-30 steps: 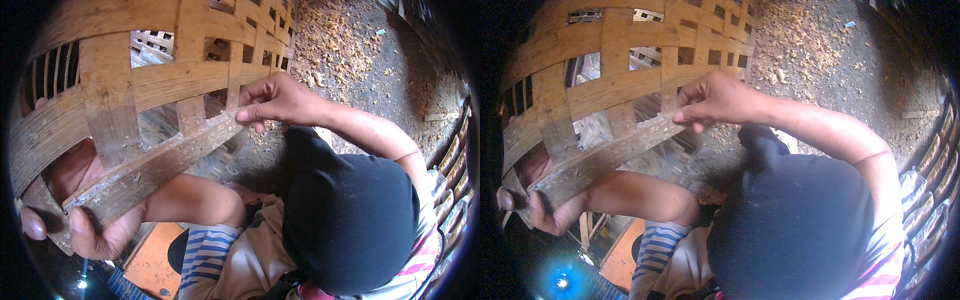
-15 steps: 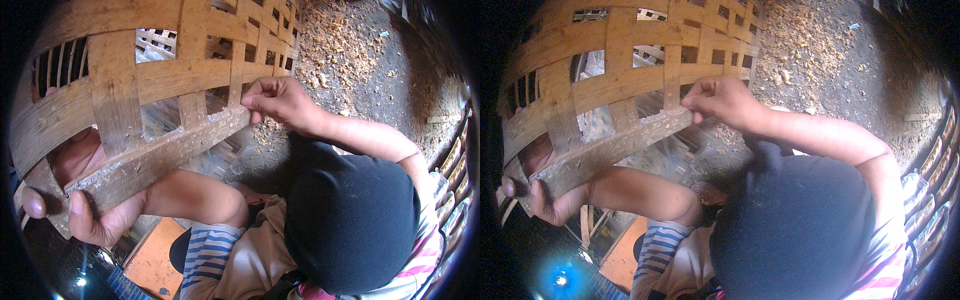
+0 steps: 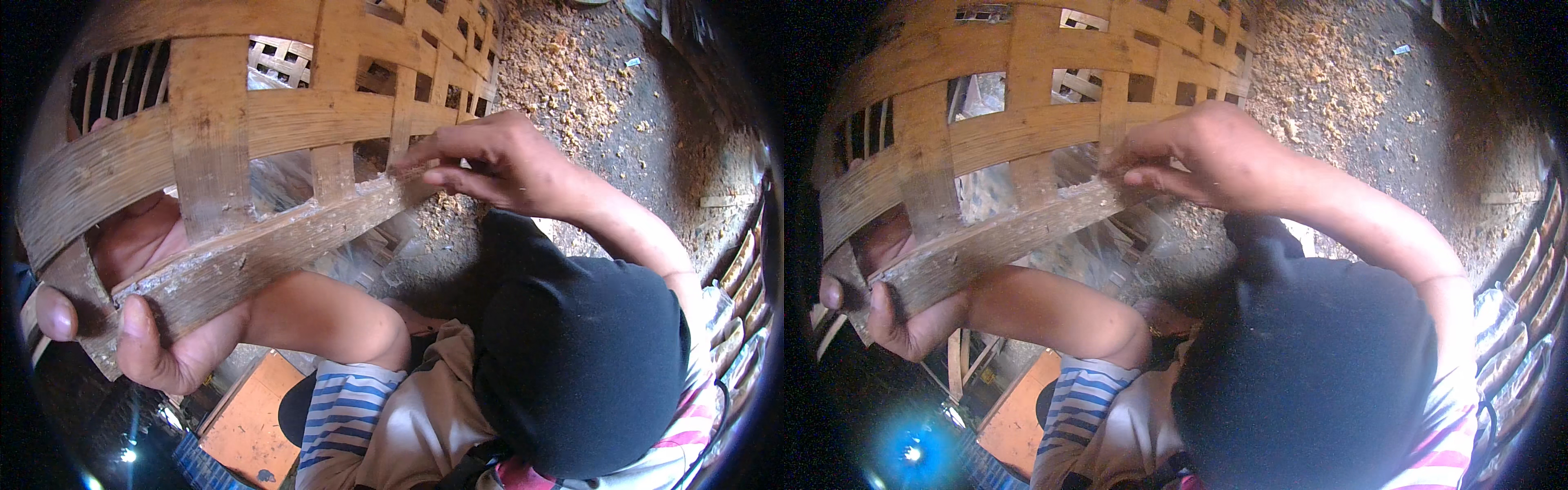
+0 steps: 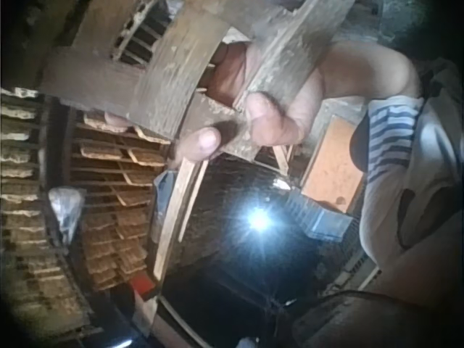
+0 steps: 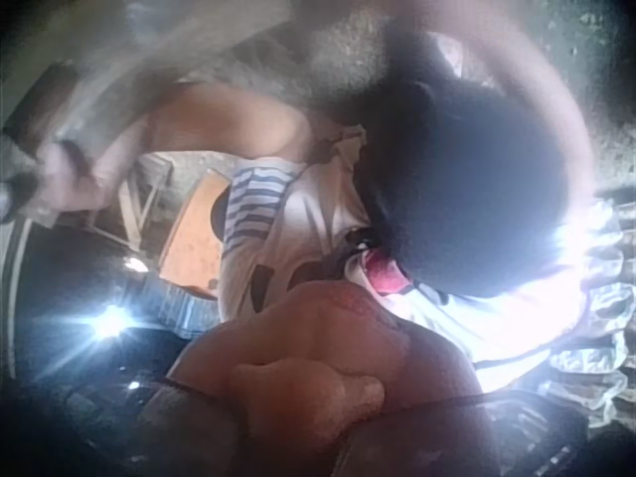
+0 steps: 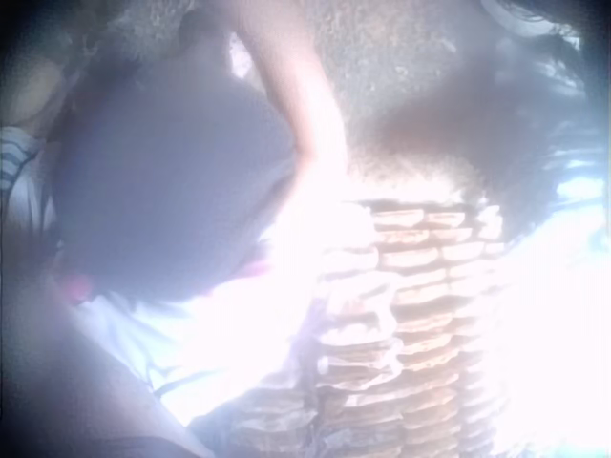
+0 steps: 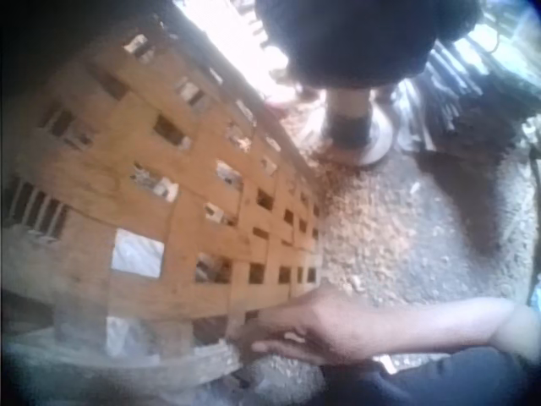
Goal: The person assembles a wooden lattice by hand, aligning and fitting slats together. They handle a plastic sheet and place it over the lattice, then continue adjusting the wooden pieces.
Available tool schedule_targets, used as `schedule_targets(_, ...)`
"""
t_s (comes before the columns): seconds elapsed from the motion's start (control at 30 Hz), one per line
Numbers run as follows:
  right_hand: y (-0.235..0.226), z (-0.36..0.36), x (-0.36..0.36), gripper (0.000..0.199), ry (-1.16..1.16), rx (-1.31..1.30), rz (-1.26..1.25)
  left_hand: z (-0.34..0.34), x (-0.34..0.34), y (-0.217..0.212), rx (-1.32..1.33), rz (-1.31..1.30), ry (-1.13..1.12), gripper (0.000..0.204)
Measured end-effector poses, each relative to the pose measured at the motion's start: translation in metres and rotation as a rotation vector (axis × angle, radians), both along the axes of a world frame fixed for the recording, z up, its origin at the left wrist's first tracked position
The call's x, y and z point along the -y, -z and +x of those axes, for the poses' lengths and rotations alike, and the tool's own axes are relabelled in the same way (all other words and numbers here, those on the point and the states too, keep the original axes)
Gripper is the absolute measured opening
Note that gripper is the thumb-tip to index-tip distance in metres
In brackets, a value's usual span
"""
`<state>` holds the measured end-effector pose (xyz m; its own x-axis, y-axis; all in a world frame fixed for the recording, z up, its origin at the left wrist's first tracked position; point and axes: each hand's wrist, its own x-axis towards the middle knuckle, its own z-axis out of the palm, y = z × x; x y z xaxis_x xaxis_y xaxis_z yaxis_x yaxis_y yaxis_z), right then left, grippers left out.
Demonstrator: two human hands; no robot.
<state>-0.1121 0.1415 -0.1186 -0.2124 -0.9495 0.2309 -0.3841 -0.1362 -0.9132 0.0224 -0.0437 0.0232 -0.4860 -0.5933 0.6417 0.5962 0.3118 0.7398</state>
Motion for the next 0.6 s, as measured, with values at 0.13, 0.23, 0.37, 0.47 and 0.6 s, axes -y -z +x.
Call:
schedule_targets(0.13, 0.006, -0.005, 0.016, 0.024, -0.051, -0.166, -0.123, 0.004, -0.005, -0.003, -0.007, 0.076, 0.034, 0.04)
schedule_targets(0.23, 0.007, -0.007, 0.028, 0.018, -0.094, -0.221, -0.168, -0.003, 0.006, -0.002, -0.038, -0.06, -0.001, 0.04)
schedule_targets(0.37, 0.009, -0.015, 0.043, 0.012, -0.192, -0.253, -0.234, -0.012, -0.004, 0.001, -0.072, -0.071, -0.005, 0.041)
schedule_targets(0.47, 0.001, -0.017, 0.045, 0.011, -0.172, -0.24, -0.273, -0.013, -0.01, 0.0, -0.069, -0.05, 0.017, 0.041)
schedule_targets(0.6, -0.011, -0.015, 0.05, 0.013, -0.203, -0.179, -0.225, -0.009, -0.01, -0.002, -0.065, -0.054, 0.034, 0.04)
